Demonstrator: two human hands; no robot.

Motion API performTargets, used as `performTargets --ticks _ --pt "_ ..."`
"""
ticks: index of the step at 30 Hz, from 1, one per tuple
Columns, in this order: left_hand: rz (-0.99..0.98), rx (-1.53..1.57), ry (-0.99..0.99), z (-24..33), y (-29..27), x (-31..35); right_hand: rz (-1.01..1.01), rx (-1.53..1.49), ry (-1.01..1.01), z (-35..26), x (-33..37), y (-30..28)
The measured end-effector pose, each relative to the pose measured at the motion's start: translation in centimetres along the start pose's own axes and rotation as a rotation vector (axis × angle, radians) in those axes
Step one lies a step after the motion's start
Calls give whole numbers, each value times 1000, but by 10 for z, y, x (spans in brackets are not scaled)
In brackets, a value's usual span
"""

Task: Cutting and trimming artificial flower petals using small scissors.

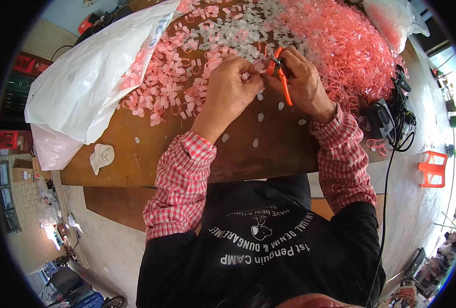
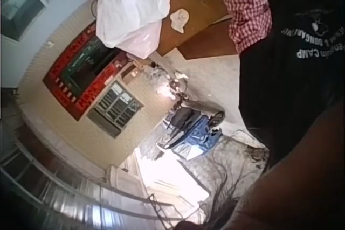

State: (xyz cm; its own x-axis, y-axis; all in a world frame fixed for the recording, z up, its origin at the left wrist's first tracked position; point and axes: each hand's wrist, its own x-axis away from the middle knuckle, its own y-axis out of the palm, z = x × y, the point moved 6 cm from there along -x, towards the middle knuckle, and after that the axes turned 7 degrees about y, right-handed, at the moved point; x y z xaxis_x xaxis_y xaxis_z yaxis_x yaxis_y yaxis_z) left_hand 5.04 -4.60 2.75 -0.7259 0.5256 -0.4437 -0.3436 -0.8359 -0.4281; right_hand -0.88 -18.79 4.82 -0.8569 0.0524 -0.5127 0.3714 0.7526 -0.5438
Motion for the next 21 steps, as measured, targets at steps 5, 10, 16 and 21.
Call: performTargets --ticks 5,10,16,21 --pt "-83 -126 57 7 6 4 -9 63 -82 -1 1 -2" --pt "-139 83 -44 8 9 2 -55 150 -107 -1 3 -4" --pt "-162 283 -132 -6 17 6 -76 78 -8 6 0 -5" --pt "-153 167 -91 -4 12 4 -144 37 -51 2 -1 -10"
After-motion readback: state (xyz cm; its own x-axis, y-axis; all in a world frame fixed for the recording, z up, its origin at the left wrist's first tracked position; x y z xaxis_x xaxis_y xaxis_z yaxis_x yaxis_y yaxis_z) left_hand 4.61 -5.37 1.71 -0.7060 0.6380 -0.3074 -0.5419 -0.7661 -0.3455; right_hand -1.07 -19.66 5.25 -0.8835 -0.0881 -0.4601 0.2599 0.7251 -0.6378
